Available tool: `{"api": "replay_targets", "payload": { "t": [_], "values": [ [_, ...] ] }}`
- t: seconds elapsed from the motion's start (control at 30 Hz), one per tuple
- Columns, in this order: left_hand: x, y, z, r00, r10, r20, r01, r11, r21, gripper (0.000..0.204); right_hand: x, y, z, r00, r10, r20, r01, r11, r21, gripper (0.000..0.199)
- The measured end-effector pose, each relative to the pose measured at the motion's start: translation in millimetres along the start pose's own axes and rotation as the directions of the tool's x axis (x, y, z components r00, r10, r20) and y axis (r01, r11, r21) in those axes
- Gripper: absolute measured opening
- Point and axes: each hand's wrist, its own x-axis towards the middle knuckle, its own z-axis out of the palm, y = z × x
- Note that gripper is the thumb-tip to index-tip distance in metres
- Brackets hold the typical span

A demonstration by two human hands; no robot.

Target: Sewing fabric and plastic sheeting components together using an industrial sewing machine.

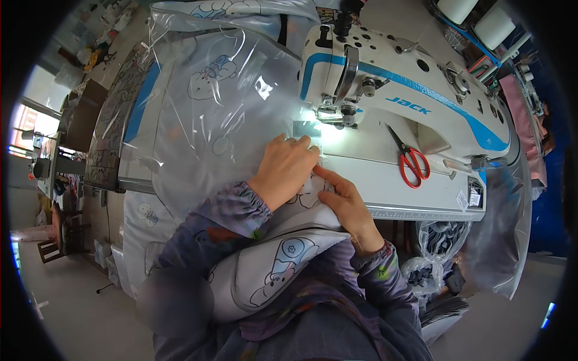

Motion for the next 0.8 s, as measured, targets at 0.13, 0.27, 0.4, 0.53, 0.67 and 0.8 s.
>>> {"api": "replay_targets", "payload": {
  "t": [0.13, 0.27, 0.4, 0.53, 0.67, 0.8],
  "values": [
    [12.2, -6.5, 4.5, 1.0, -0.021, -0.021, 0.021, 1.0, 0.011, 0.01, 14.3, -10.7, 0.0, 0.999, -0.032, -0.022, 0.032, 0.999, -0.025, 0.058],
    [19.7, -16.8, 15.4, 0.997, -0.029, -0.067, 0.03, 0.999, 0.012, 0.006, 27.9, -18.3, 2.7, 0.999, 0.013, -0.035, -0.011, 0.998, 0.062, 0.057],
    [-1.1, -21.2, 2.6, 0.974, 0.005, -0.227, -0.014, 0.999, -0.037, 0.024, 10.1, -12.2, 0.9, 0.986, -0.048, -0.162, 0.061, 0.995, 0.077, 0.06],
    [-140.7, -88.4, 2.1, 0.648, -0.346, -0.679, 0.412, 0.909, -0.07, 0.055, -69.2, 29.5, -19.9, 0.987, -0.075, 0.142, -0.031, 0.778, 0.627, 0.069],
    [-338.4, -135.9, 68.8, 0.073, -0.982, -0.175, 0.319, 0.189, -0.929, 0.072, -109.8, 93.4, 8.4, 0.904, -0.007, 0.427, -0.253, 0.798, 0.547, 0.071],
    [-302.6, -84.4, 27.0, 0.39, -0.897, 0.208, 0.362, -0.058, -0.93, 0.061, -96.9, 103.7, 39.9, 0.908, 0.164, 0.385, -0.278, 0.924, 0.264, 0.061]
  ]
}}
